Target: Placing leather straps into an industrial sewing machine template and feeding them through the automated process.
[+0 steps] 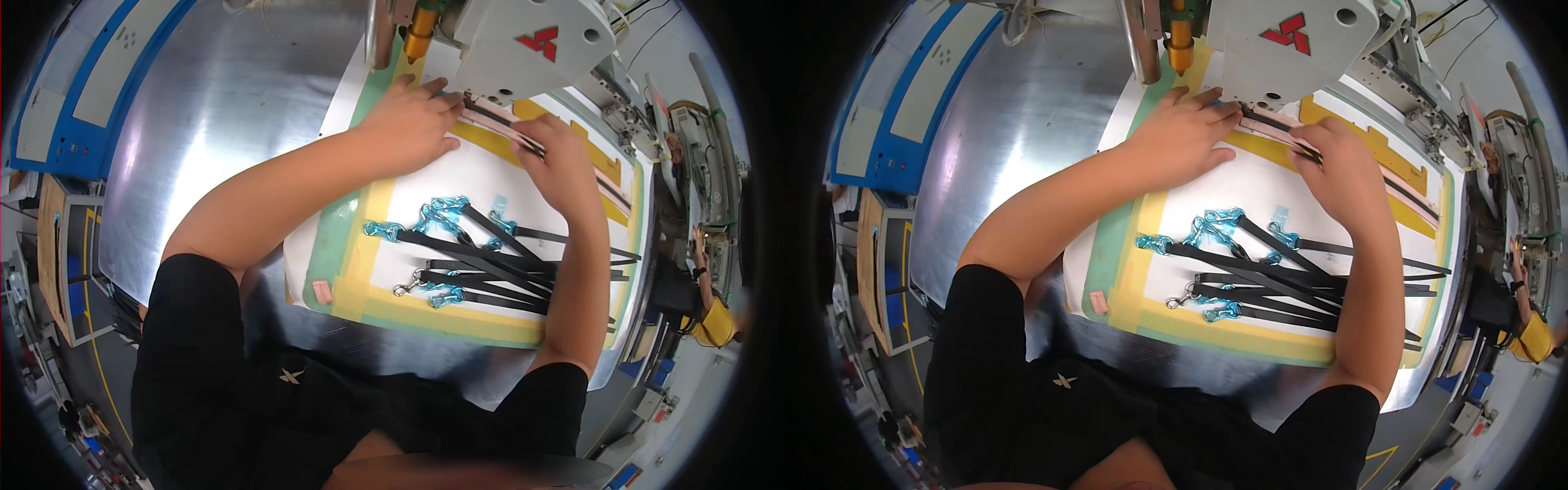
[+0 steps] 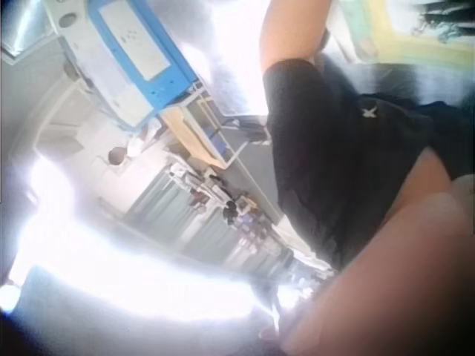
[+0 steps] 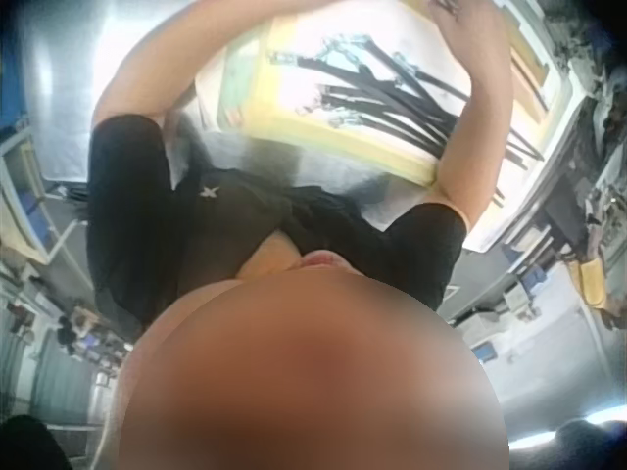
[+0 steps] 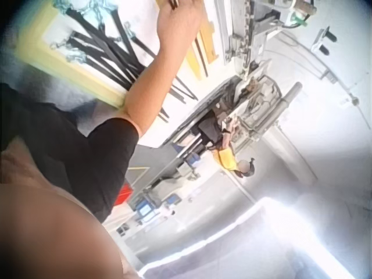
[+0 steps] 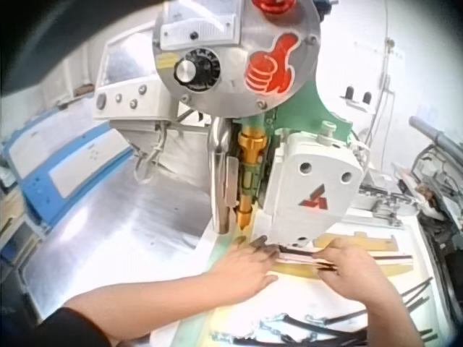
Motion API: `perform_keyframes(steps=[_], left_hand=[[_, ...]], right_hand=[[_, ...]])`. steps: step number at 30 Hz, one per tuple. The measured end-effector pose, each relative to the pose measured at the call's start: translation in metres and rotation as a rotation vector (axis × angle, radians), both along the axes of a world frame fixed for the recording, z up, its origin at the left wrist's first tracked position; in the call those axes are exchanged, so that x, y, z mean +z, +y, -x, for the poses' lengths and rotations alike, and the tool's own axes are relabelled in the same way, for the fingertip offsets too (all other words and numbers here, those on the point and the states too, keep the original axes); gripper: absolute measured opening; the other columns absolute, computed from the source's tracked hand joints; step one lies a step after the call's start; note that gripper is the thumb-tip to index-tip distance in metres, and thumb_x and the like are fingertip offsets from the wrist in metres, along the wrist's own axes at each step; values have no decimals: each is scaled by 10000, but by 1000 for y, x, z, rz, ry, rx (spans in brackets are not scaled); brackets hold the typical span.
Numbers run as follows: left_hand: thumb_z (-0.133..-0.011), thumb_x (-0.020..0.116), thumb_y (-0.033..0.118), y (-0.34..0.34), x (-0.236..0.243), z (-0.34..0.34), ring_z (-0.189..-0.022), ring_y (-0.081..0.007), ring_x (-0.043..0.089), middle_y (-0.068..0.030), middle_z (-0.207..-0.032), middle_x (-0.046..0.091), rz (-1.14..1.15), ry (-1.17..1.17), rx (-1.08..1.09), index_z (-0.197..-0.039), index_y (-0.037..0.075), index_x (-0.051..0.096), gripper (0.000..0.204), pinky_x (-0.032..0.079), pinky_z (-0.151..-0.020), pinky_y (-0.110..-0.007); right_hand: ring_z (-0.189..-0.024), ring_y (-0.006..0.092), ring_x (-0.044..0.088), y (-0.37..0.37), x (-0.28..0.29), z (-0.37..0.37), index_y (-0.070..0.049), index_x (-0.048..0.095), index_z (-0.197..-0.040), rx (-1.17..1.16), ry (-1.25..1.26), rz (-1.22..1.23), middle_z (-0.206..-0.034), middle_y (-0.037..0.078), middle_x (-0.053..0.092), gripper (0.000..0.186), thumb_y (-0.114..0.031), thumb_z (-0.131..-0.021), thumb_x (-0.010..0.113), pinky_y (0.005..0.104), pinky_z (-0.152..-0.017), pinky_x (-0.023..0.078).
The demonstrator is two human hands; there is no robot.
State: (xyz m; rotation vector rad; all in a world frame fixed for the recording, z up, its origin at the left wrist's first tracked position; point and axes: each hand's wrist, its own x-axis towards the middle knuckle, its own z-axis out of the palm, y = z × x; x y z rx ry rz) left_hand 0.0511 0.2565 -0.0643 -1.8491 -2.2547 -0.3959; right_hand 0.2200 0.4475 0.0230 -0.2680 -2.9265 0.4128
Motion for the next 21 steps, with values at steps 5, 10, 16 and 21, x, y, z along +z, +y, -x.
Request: perform_keyframes(steps=[5, 10, 16, 21], left_hand=[[-930, 673, 327, 8, 20, 8, -1225, -307, 608, -147, -1198, 686, -4, -45, 8, -1230, 37, 697, 418, 456, -1066, -480], [-861, 689, 233, 9, 15, 18, -1078, -312, 653, -146, -1079, 684, -131, -53, 18, -1106, 19, 725, 328, 503, -982, -453], [-918, 703, 336, 10, 9, 12, -1197, -333, 625, -168, -1276, 674, -118, -91, -20, -1291, 13, 662, 495, 457, -1081, -461], [-942, 688, 405, 11, 6, 12, -1252, -336, 611, -159, -1352, 655, -70, -70, -42, -1335, 12, 646, 558, 445, -1101, -458]], right_hand=[[-936, 379, 683, 12, -45, 14, -32, 753, -1065, -31, 114, 66, -1041, 160, 691, 195, -111, -890, 725, 430, -835, 537], [-957, 383, 676, 16, -57, 18, -31, 738, -1099, -65, 166, 111, -1056, 162, 684, 239, -122, -879, 719, 439, -849, 536], [-1000, 379, 668, 21, -64, 19, -64, 735, -1157, -36, 159, 29, -1105, 143, 679, 277, -128, -891, 695, 436, -878, 533], [-990, 357, 680, 18, -66, 18, -82, 745, -1178, 16, 193, -19, -1120, 118, 688, 298, -107, -888, 676, 426, -881, 543]])
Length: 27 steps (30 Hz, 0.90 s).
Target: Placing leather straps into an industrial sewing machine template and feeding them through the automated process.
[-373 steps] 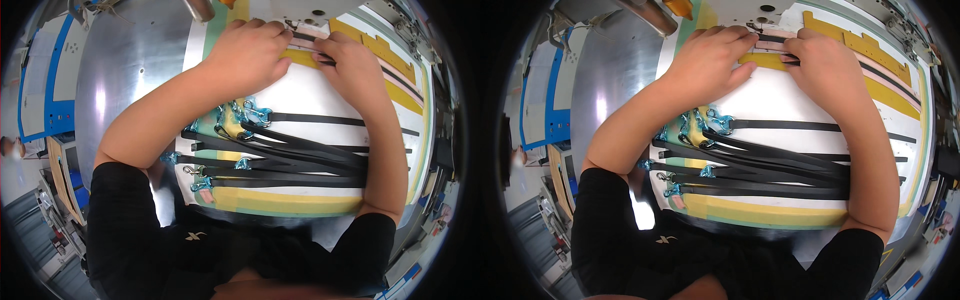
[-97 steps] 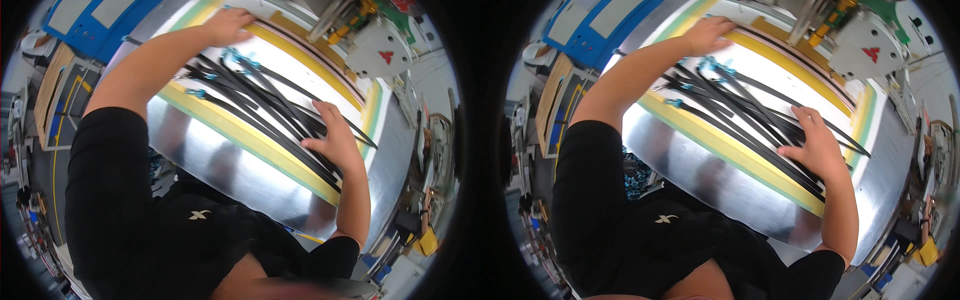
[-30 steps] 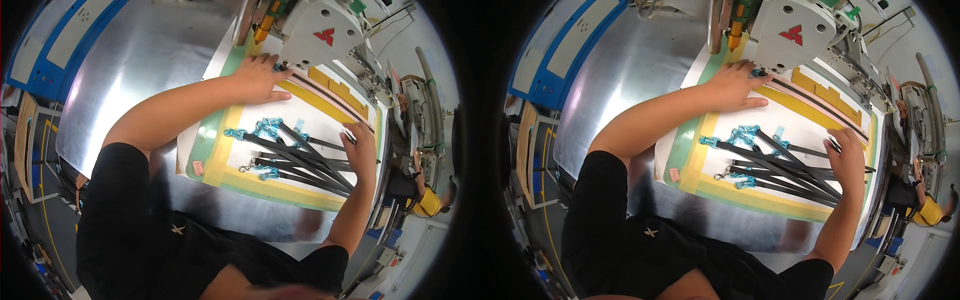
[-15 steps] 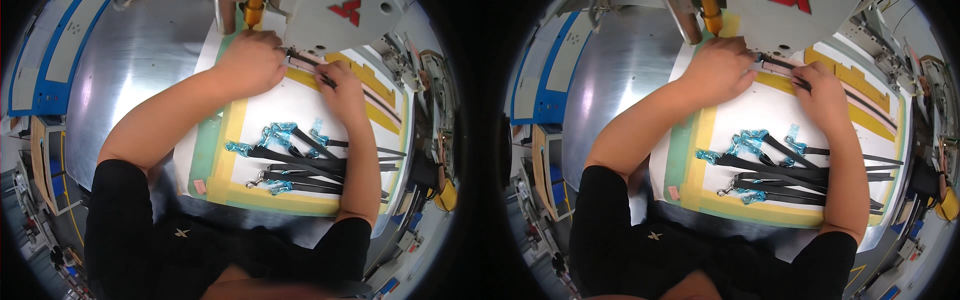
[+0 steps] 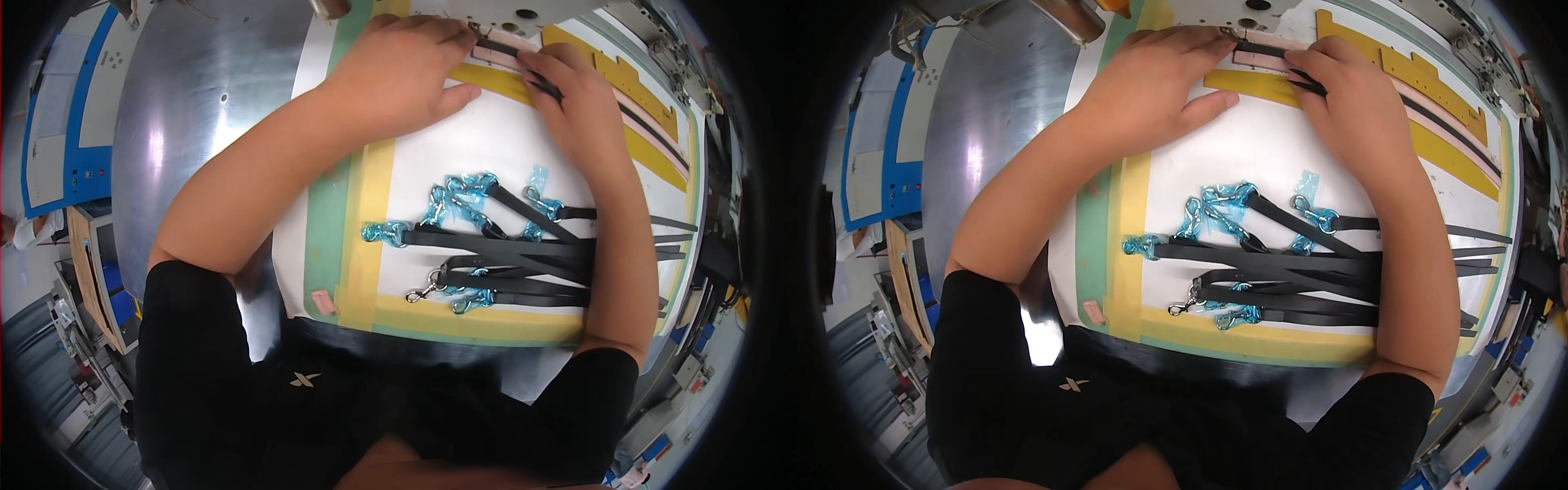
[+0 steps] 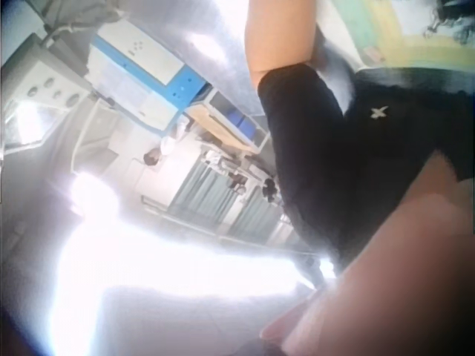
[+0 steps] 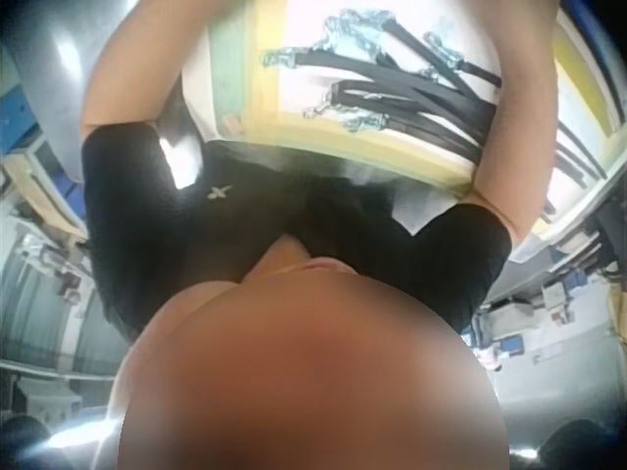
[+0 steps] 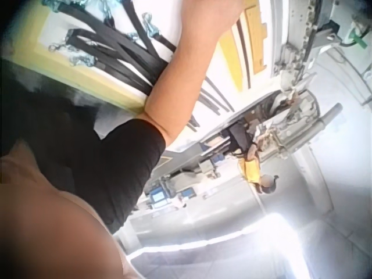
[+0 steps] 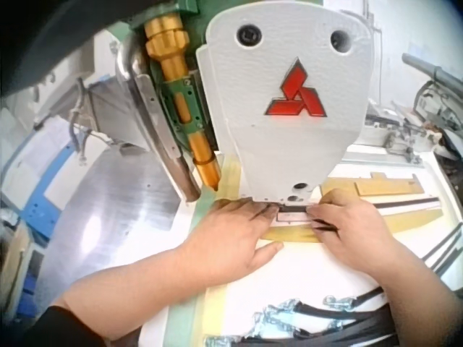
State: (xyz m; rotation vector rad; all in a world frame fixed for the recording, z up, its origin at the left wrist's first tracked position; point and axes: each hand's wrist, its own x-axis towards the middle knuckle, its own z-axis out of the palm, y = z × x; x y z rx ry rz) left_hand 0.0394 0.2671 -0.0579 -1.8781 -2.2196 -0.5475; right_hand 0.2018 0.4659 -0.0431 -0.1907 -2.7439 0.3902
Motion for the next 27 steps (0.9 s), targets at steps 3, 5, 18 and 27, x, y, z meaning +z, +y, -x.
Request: perform_keyframes(steps=[3, 5, 18, 27], left_hand=[[-948, 679, 405, 1, 5, -1, -1274, -335, 605, -156, -1355, 656, 66, 13, 29, -1350, 12, 641, 563, 445, -1100, -459], [-949, 679, 408, 1, 4, 0, -1271, -336, 605, -162, -1366, 648, 89, -20, 21, -1351, 11, 642, 566, 441, -1105, -465], [-957, 674, 424, 1, 7, -4, -1297, -370, 576, -181, -1394, 614, 117, 69, 35, -1346, 10, 638, 569, 439, -1117, -479], [-977, 657, 439, 2, 7, -10, -1312, -379, 566, -183, -1419, 602, 88, 99, 57, -1368, 14, 615, 579, 435, -1125, -479]], right_hand=[[-985, 337, 688, -4, 0, 0, -84, 749, -1180, -21, -29, -45, -1127, 99, 693, 310, -93, -882, 664, 428, -881, 549], [-997, 332, 689, -6, -1, 1, -86, 749, -1179, -29, -45, -81, -1130, 93, 694, 320, -85, -872, 658, 435, -885, 550], [-972, 341, 688, -7, 2, 1, -91, 746, -1177, -40, -70, -102, -1116, 95, 685, 352, -40, -846, 641, 453, -877, 548], [-984, 340, 687, -8, 3, -1, -90, 743, -1178, -34, -64, -117, -1100, 103, 680, 350, -37, -850, 633, 460, -887, 544]])
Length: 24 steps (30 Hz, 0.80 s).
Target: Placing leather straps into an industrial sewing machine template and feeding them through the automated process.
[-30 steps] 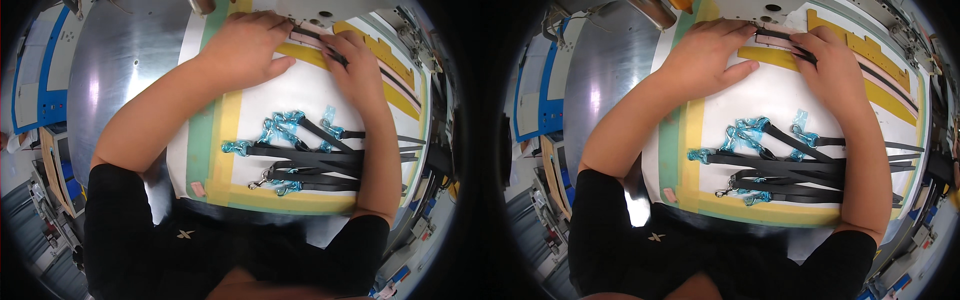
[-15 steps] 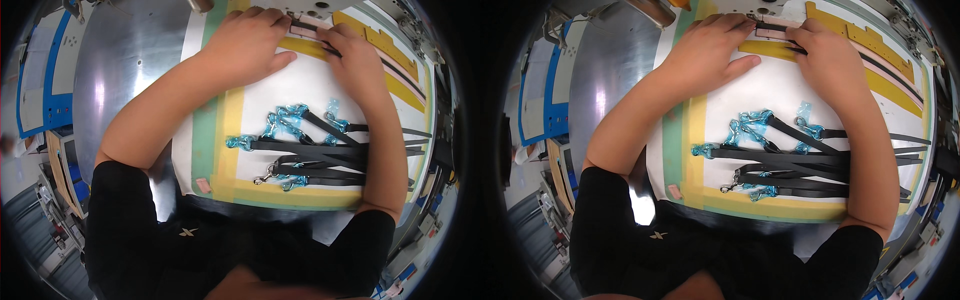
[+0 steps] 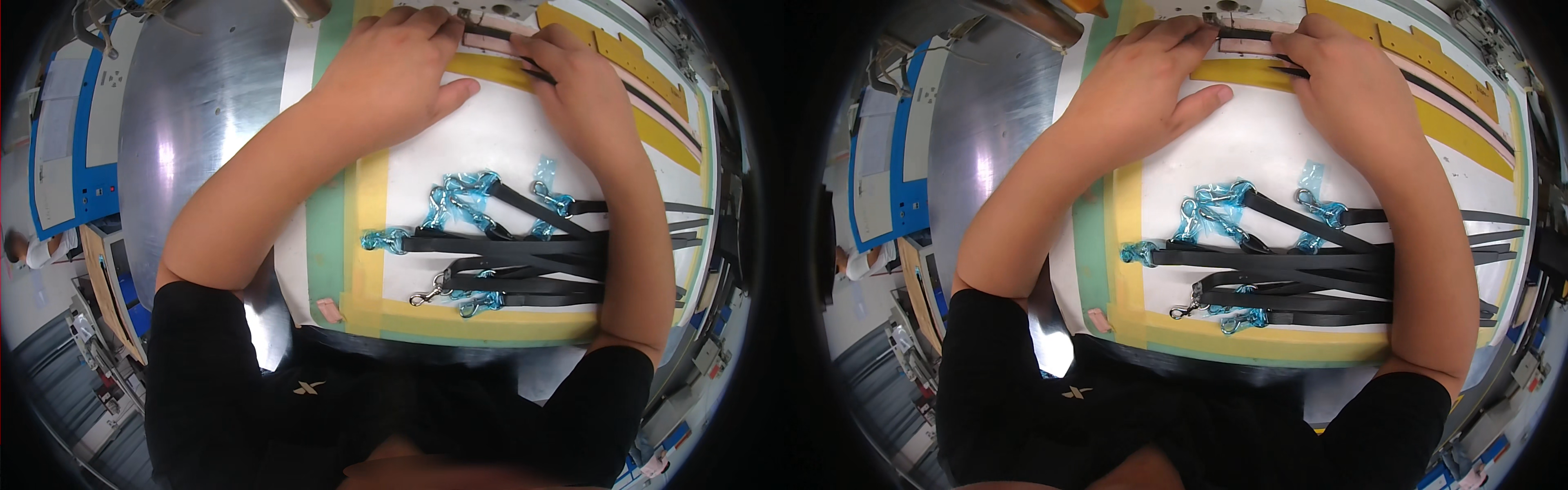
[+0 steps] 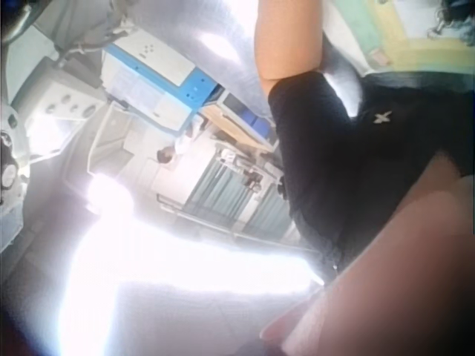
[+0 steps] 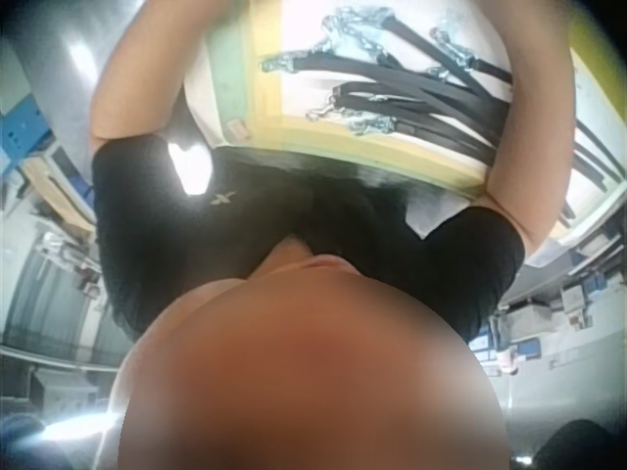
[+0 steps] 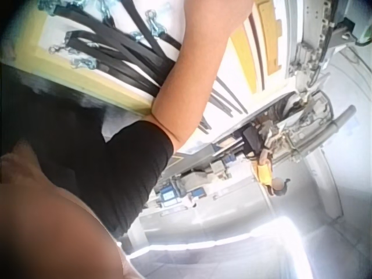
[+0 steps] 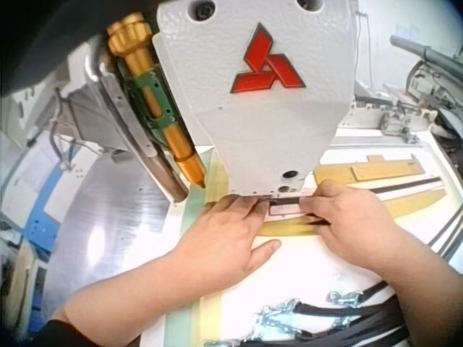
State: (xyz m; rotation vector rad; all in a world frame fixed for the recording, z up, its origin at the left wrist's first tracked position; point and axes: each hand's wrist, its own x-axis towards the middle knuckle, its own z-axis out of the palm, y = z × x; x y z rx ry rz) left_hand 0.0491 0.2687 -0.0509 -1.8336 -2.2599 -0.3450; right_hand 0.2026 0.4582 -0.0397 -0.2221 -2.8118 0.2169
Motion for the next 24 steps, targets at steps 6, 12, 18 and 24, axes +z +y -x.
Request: perform_keyframes(steps=[6, 12, 18, 24], left_hand=[[-971, 665, 441, 0, 1, 0, -1315, -373, 564, -173, -1429, 598, 12, -2, 7, -1371, 27, 618, 578, 435, -1127, -479], [-974, 663, 448, -1, 2, -1, -1317, -366, 566, -166, -1431, 600, 17, 7, 24, -1382, 34, 618, 583, 437, -1122, -479], [-975, 662, 453, -2, 1, -1, -1315, -367, 568, -167, -1435, 599, 25, 23, 26, -1392, 39, 614, 590, 439, -1119, -482], [-966, 669, 455, 1, 1, -1, -1309, -371, 569, -169, -1427, 602, 6, 19, 26, -1376, 37, 622, 587, 442, -1112, -485]], right_hand=[[-1013, 358, 669, 0, 1, 0, -82, 724, -1240, -19, -38, 15, -1143, 125, 681, 404, -37, -852, 619, 443, -919, 522], [-1021, 351, 673, -1, 2, 0, -78, 725, -1239, -37, -58, 19, -1149, 122, 686, 393, -47, -859, 627, 436, -929, 521], [-1021, 349, 673, -2, 4, 1, -76, 727, -1234, -23, -49, 11, -1148, 120, 688, 388, -47, -860, 626, 436, -931, 520], [-1020, 352, 671, -2, 7, 2, -73, 727, -1230, 5, -48, 27, -1137, 122, 686, 387, -46, -858, 625, 435, -927, 521]])
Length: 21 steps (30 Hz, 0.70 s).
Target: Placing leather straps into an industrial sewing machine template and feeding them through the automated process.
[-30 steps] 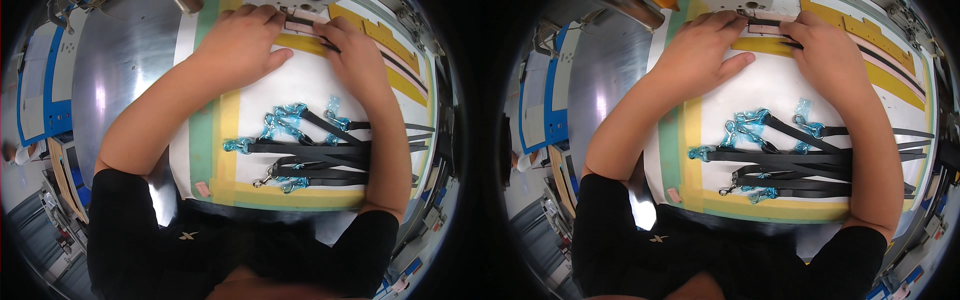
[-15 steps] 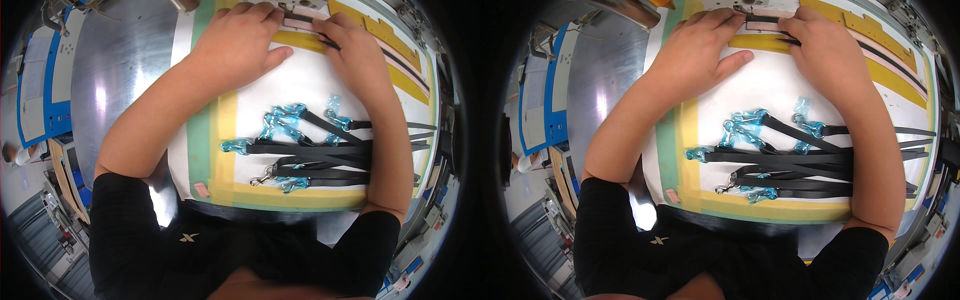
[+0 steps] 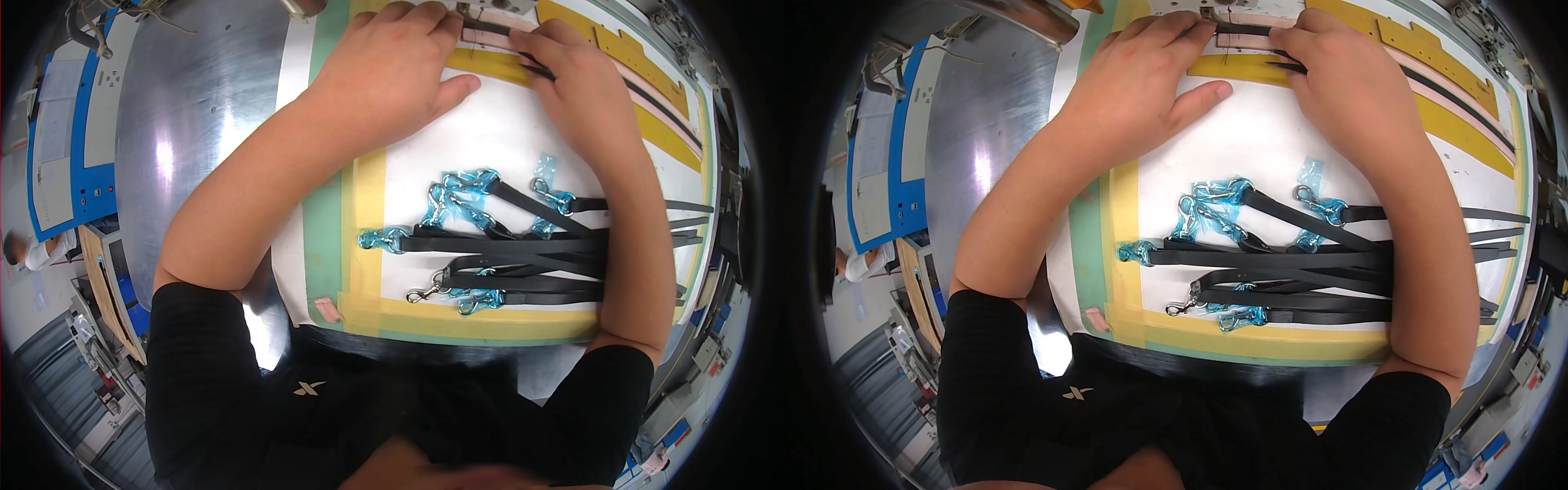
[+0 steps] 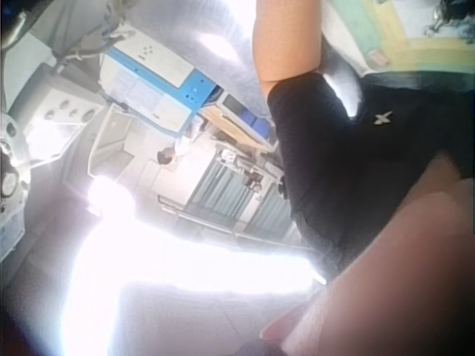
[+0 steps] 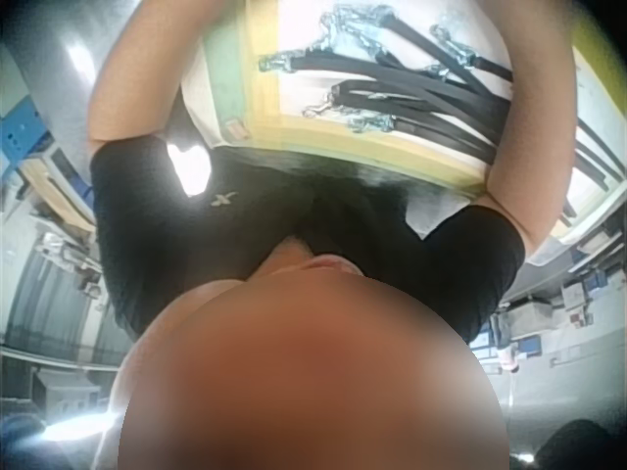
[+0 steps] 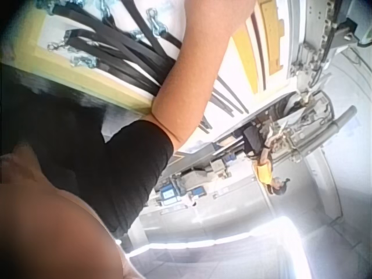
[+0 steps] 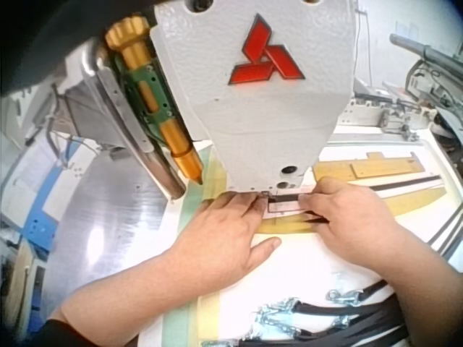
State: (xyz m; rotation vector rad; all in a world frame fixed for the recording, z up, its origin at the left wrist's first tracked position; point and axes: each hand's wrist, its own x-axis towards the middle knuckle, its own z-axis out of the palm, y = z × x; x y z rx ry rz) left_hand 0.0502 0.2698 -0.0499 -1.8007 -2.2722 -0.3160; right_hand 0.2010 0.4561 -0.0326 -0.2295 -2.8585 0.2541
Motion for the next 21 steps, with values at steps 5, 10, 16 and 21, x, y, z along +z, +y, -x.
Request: perform_keyframes(steps=[5, 10, 16, 21], left_hand=[[-960, 673, 448, 1, 1, -2, -1309, -364, 569, -162, -1423, 607, 7, -14, 9, -1369, 30, 621, 587, 452, -1099, -476], [-957, 671, 461, 3, -1, -3, -1300, -350, 574, -155, -1410, 616, 0, -33, 28, -1359, 29, 628, 592, 456, -1090, -466], [-966, 647, 497, 5, 2, -6, -1248, -318, 599, -143, -1337, 642, 64, -76, 46, -1367, -6, 619, 644, 467, -1062, -451], [-977, 633, 504, 5, 8, -7, -1241, -297, 602, -136, -1312, 647, 125, -99, 45, -1381, -26, 603, 667, 475, -1046, -447]], right_hand=[[-1012, 344, 682, 1, -8, -1, -87, 749, -1175, -26, 44, -34, -1107, 115, 681, 320, -68, -870, 654, 461, -906, 537], [-1017, 345, 684, -3, -2, -1, -96, 747, -1189, -52, 15, -33, -1134, 113, 682, 340, -66, -864, 652, 458, -908, 545], [-1031, 350, 687, -11, 10, 3, -106, 736, -1213, -109, -102, -56, -1169, 105, 685, 372, -64, -854, 653, 458, -909, 553], [-1043, 349, 686, -9, 7, -2, -113, 725, -1243, -122, -143, -91, -1181, 106, 684, 410, -2, -884, 561, 455, -913, 554]])
